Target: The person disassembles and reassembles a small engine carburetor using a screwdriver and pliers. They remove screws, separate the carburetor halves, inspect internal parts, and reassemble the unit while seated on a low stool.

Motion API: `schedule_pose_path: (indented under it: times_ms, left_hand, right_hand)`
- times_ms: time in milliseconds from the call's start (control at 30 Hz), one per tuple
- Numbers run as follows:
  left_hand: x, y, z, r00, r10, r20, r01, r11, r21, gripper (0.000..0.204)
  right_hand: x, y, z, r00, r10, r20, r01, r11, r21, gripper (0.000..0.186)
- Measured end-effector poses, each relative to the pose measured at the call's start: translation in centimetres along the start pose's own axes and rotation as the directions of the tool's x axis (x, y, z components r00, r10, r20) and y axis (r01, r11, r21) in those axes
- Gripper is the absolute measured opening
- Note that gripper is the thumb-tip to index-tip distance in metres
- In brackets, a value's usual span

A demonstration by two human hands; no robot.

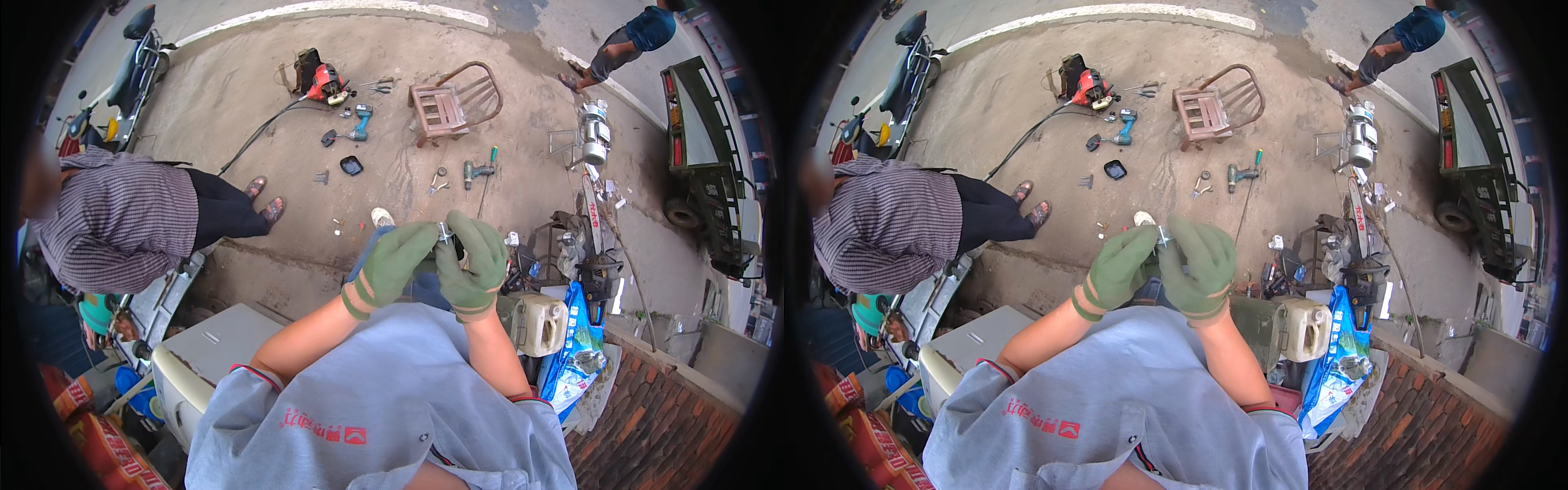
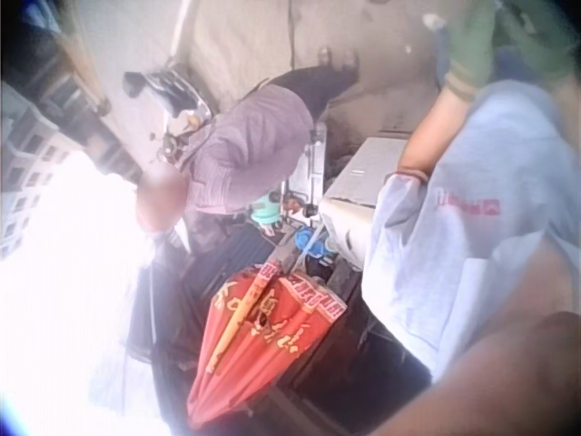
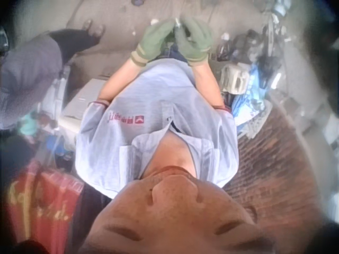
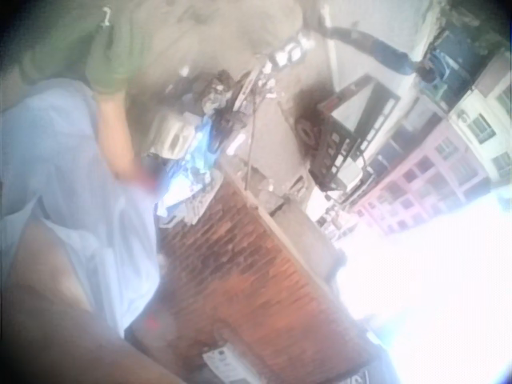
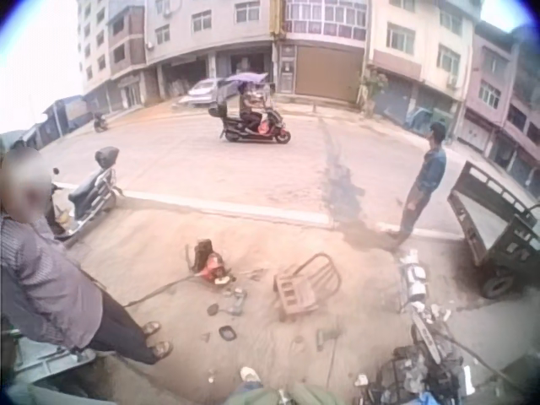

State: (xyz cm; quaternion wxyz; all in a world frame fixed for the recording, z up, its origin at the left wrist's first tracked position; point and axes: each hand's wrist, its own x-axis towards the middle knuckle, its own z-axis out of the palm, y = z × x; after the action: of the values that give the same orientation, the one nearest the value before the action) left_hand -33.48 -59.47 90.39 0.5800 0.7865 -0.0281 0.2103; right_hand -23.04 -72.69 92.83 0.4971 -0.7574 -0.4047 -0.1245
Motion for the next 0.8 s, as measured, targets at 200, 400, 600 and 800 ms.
schedule_pose_path:
  times_ms: [200, 400, 600, 800]
  left_hand:
    - [4.8, -10.7, -5.4, 0.862, -0.500, 0.085, 0.433, 0.639, -0.636, 0.045]
    - [12.6, -15.3, -12.4, 0.857, -0.498, 0.130, 0.393, 0.472, -0.789, 0.041]
    - [18.6, -21.1, -17.1, 0.786, -0.607, 0.114, 0.516, 0.544, -0.662, 0.050]
    - [26.0, -35.8, -20.1, 0.746, -0.663, -0.059, 0.352, 0.468, -0.811, 0.045]
  right_hand:
    - [5.9, 7.1, 9.6, 0.995, -0.087, 0.041, 0.084, 0.993, 0.086, 0.041]
    - [15.2, 11.6, 14.7, 0.942, -0.129, 0.310, 0.045, 0.963, 0.266, 0.058]
    - [27.1, 18.1, 20.6, 0.717, -0.338, 0.610, 0.035, 0.891, 0.452, 0.060]
    - [35.2, 30.8, 34.6, 0.599, -0.491, 0.633, 0.076, 0.821, 0.565, 0.047]
